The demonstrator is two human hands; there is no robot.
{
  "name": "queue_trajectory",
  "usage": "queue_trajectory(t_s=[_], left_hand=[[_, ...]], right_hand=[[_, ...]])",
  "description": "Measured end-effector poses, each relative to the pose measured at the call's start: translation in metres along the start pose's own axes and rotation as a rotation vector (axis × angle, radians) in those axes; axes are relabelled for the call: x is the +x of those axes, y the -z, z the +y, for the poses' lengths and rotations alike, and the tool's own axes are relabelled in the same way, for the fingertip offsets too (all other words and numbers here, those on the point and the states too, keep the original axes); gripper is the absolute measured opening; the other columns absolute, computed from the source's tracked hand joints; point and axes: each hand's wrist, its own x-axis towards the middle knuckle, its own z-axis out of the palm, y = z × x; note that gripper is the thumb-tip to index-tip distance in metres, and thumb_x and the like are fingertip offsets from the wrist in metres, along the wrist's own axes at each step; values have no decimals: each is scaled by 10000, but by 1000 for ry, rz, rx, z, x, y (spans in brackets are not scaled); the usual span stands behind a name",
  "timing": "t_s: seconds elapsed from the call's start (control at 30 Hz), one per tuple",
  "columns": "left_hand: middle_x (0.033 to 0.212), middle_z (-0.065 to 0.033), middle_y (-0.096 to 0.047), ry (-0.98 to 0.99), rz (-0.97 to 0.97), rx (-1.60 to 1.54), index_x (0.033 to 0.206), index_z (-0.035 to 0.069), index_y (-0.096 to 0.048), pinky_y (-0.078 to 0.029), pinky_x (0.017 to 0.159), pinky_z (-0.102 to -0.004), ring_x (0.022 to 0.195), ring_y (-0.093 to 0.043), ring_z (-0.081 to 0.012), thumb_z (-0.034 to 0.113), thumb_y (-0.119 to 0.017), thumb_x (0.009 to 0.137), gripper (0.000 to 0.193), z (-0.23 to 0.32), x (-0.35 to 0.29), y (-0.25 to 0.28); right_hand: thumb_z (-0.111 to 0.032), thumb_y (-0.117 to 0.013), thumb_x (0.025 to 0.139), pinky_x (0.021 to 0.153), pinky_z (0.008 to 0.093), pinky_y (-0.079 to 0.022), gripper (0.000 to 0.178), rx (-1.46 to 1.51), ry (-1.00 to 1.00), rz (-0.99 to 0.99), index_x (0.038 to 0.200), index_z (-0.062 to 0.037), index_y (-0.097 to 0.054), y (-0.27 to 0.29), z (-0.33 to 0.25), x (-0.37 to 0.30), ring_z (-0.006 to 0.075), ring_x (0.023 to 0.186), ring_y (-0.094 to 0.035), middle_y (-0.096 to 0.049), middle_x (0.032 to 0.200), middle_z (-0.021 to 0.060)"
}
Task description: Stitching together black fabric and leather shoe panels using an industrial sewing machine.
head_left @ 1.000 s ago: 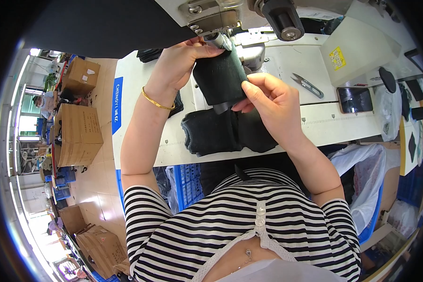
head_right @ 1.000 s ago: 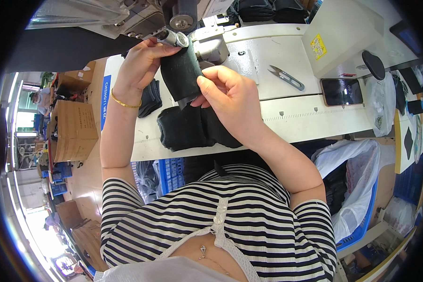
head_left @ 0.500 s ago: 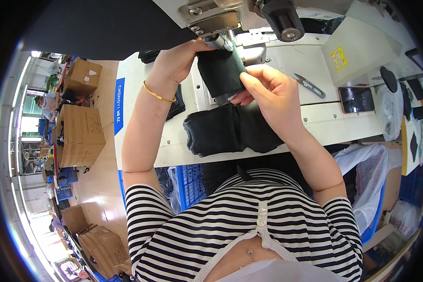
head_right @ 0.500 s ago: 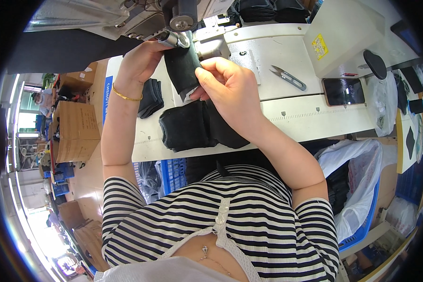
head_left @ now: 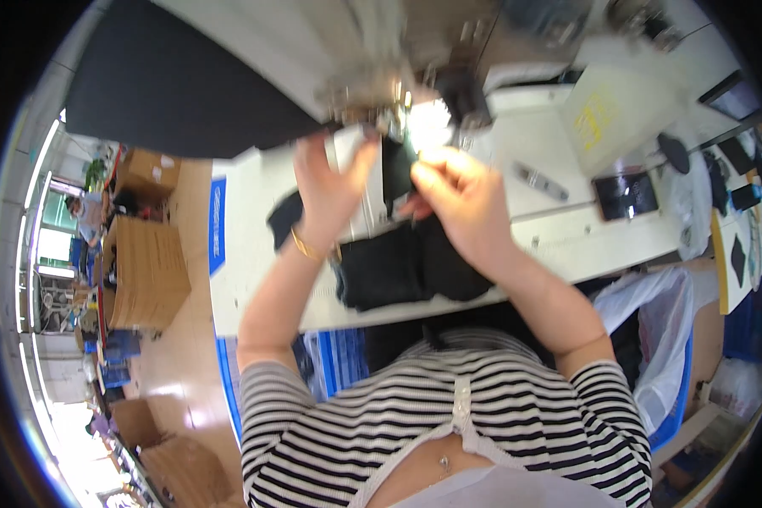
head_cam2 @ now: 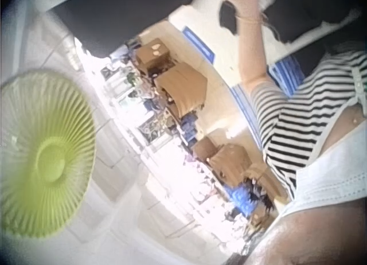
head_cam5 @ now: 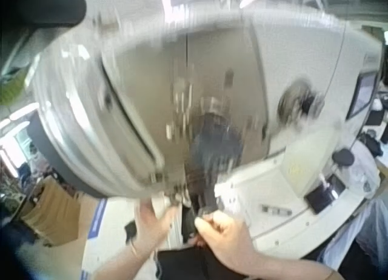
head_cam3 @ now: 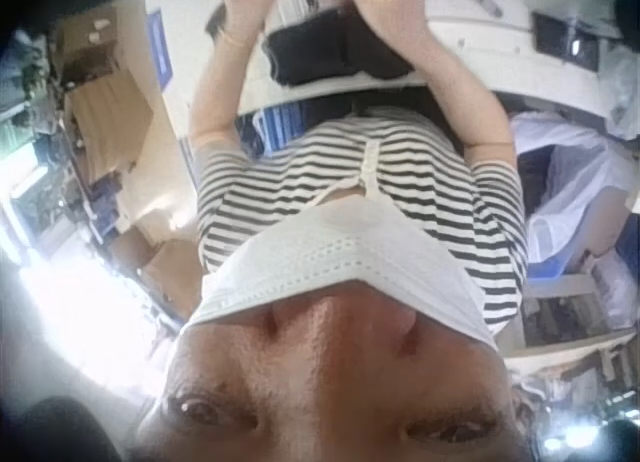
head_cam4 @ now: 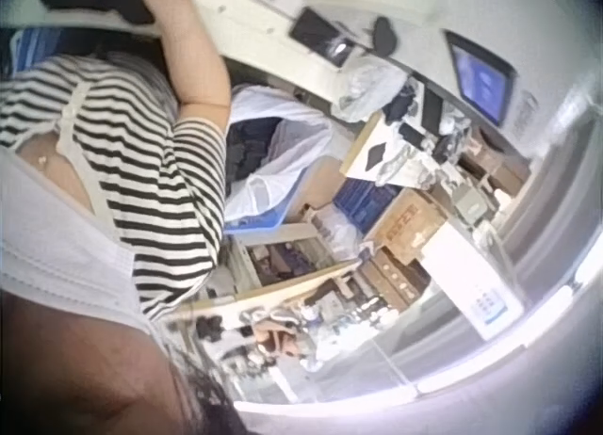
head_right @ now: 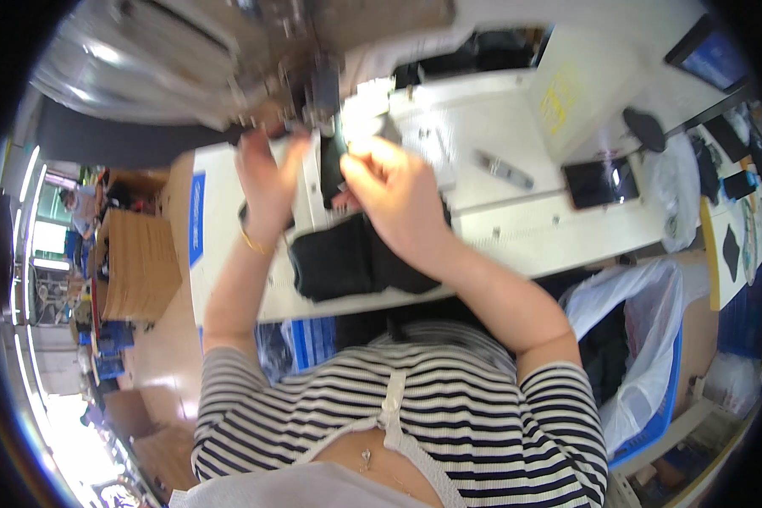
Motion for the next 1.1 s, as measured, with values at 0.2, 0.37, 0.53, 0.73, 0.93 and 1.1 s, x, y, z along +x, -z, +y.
queue_trajectory(t_s=[0.2, 0.37, 0.53, 0.73, 0.93, 1.1], left_hand=[[1124, -159, -597, -285, -58, -94, 1068, 59, -658, -477, 912, -387, 1066, -593, -327, 133, -829, 698, 415, 28, -36, 0], [1120, -134, -599, -279, -119, -132, 1092, 62, -661, -486, 912, -375, 1066, -593, -296, 75, -816, 673, 448, 40, -42, 14], [1131, -129, -602, -318, -69, -148, 1079, 50, -651, -479, 892, -393, 1032, -583, -314, 81, -792, 698, 408, 30, -44, 18], [1051, -115, -580, -425, 53, -173, 1025, 21, -635, -489, 838, -403, 971, -568, -306, 47, -669, 765, 263, 22, -41, 7], [1029, -98, -587, -516, 156, -48, 997, -4, -635, -507, 806, -364, 951, -585, -264, 62, -678, 665, 342, 17, -50, -8], [968, -76, -619, -593, 161, 8, 977, -8, -656, -516, 776, -357, 876, -608, -246, 80, -685, 635, 355, 18, -46, -7]], right_hand=[[-103, -589, 936, 569, 241, -500, 145, -60, 86, 20, 955, 36, -627, 5, 1, -14, 87, 631, -631, -661, 698, 60], [-111, -601, 950, 636, 234, -530, 177, -62, 51, 6, 1040, 36, -642, 2, 7, -24, 90, 682, -650, -684, 777, 62], [-132, -523, 998, 699, 258, -557, 206, -119, 53, -7, 1062, 35, -623, 0, 2, -23, 124, 769, -680, -690, 845, 76], [-136, -482, 1010, 689, 274, -559, 234, -199, 86, 55, 1094, 36, -615, 2, 1, -20, 167, 796, -689, -686, 906, 111], [-83, -495, 999, 665, 263, -570, 208, -200, 100, 76, 1097, 45, -626, 0, 7, -20, 157, 784, -691, -688, 904, 112], [-99, -501, 1007, 667, 253, -554, 205, -202, 52, -13, 1082, 47, -624, -1, -2, -22, 153, 772, -689, -688, 885, 97]])
